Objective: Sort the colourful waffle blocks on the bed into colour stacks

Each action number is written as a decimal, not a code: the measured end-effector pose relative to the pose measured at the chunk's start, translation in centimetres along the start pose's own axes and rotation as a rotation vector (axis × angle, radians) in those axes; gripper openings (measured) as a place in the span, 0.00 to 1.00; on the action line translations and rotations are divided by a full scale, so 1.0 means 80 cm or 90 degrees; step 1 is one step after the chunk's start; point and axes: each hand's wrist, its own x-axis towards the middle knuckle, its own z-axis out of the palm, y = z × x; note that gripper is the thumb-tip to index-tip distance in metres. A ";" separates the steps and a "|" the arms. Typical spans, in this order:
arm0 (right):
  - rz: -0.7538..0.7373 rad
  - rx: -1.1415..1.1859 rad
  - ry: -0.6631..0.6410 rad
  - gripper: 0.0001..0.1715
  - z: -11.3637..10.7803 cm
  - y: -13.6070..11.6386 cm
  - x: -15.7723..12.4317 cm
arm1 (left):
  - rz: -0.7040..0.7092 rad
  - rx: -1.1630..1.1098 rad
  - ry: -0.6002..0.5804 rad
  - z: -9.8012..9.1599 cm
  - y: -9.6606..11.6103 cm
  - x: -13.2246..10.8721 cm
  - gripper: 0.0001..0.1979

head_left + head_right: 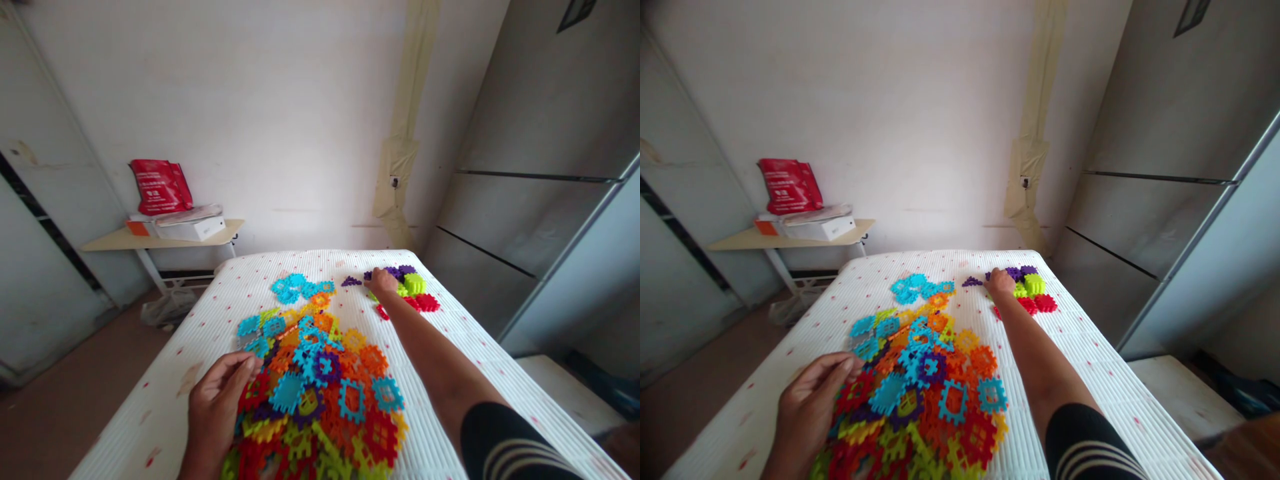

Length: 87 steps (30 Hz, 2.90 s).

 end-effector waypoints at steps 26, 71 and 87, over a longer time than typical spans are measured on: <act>-0.141 0.001 0.073 0.21 -0.026 -0.027 -0.033 | 0.049 0.043 -0.012 0.001 0.004 -0.002 0.16; -0.731 0.271 -0.262 0.26 -0.034 -0.103 -0.171 | 0.239 0.407 -0.277 0.005 -0.015 0.010 0.16; -0.620 0.217 -0.281 0.20 -0.051 -0.021 -0.182 | 0.152 0.190 -0.355 0.012 -0.013 0.004 0.14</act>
